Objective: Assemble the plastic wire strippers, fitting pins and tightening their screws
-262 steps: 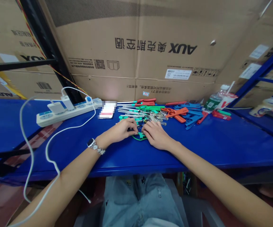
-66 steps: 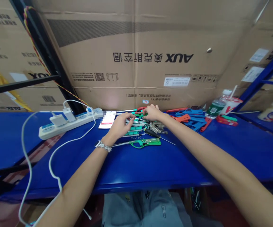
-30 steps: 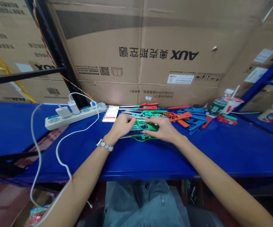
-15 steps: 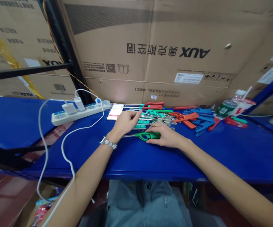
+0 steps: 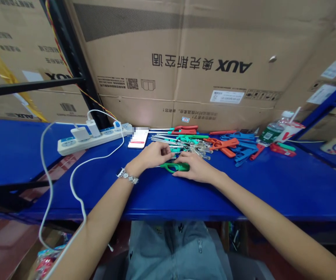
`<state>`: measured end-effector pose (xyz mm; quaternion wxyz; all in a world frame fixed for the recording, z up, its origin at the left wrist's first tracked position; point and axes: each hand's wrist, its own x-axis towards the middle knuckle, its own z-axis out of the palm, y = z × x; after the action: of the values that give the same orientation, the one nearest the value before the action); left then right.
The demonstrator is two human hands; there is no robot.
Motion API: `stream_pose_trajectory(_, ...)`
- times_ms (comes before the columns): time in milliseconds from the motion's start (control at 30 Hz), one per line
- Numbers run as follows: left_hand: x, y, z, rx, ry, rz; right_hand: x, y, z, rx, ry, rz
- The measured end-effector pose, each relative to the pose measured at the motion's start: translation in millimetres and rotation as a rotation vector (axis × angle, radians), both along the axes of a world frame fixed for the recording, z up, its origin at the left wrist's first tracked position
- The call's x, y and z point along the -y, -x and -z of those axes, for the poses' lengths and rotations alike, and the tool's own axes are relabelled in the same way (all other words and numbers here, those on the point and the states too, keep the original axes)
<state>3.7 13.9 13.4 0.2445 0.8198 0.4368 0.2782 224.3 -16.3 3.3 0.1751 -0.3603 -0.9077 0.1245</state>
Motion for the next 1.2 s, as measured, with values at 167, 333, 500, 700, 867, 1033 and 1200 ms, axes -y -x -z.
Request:
stream_pose_trajectory(167,2,6,0.8,-0.017,0.252,0.259,1,-2,5.8,-0.010,-0.001,0.018)
stream_pose_trajectory(333,11,-3,1.8,-0.068,0.224,0.193,1,-3,13.2,-0.047,-0.012,0.042)
stream_pose_trajectory(500,19,-11,5.0,-0.185,-0.011,0.144,1,-9,18.6,-0.042,-0.054,0.025)
stream_pose_trajectory(700,20,0,11.5,-0.268,-0.100,0.140,8,-13,11.8,0.015,-0.056,-0.042)
stream_pose_trajectory(867,21,3,16.8,-0.261,-0.143,0.115,10,-4,12.7,0.005,-0.062,0.071)
stream_pose_trajectory(1033,29,0,16.9,-0.299,-0.188,0.100,9,5,17.3,0.074,-0.154,0.139)
stream_pose_trajectory(1200,27,-2,16.2,-0.306,-0.164,0.101,10,9,15.4,0.227,-0.260,0.184)
